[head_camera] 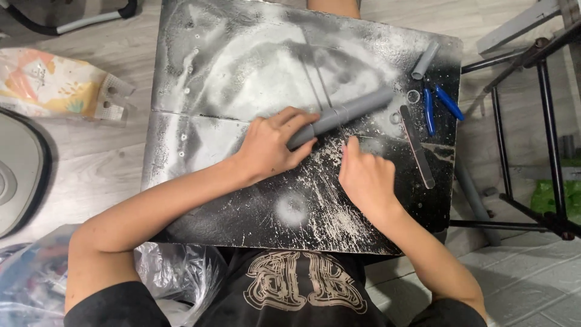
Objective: Cutting and assembling PVC pipe components using a hacksaw blade and pliers on a low work surface.
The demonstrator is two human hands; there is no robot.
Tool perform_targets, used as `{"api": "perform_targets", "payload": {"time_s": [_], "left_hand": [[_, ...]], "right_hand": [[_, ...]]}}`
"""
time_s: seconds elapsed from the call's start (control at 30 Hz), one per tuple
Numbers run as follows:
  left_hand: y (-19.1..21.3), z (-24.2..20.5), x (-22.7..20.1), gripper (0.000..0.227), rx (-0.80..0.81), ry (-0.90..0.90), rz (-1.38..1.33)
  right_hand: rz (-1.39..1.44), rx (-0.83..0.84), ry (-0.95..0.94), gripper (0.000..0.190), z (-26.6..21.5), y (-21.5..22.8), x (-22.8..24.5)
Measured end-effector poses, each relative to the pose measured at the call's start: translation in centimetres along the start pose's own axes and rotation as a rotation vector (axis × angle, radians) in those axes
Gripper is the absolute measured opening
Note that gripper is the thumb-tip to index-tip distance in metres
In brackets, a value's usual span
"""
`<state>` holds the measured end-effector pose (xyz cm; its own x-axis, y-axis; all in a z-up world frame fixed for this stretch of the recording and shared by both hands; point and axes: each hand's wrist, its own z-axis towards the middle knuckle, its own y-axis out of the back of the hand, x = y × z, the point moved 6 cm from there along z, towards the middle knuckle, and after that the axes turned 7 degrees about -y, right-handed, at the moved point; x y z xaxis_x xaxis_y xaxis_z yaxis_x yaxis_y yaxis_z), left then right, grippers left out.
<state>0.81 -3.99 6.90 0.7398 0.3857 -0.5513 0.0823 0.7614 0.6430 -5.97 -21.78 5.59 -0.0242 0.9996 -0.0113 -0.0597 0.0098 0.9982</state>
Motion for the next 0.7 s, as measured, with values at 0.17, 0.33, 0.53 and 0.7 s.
{"api": "perform_targets", "payload": {"time_s": [0.17, 0.33, 0.53, 0.7], "left_hand": [[-0.1, -0.2, -0.1, 0.032, 0.003, -0.010, 0.087], [-0.7, -0.3, 0.2, 0.032, 0.019, -0.024, 0.048], [0.1, -0.7, -0.4, 0.032, 0.018, -0.026, 0.098], [-0.3, -0.6, 0.1, 0.032, -0.010, -0.058, 0.150]], "right_hand": [[-0.041, 0.208, -0.043, 0.034, -3.6, 5.1, -0.5], [-0.180, 0.283, -0.067, 0.031, -3.2, 3.0, -1.0], [-0.051, 0.091, 0.014, 0.028, -1.0, 3.2, 0.6], [-0.268, 0.184, -0.045, 0.026, -7.1, 5.5, -2.0]]}}
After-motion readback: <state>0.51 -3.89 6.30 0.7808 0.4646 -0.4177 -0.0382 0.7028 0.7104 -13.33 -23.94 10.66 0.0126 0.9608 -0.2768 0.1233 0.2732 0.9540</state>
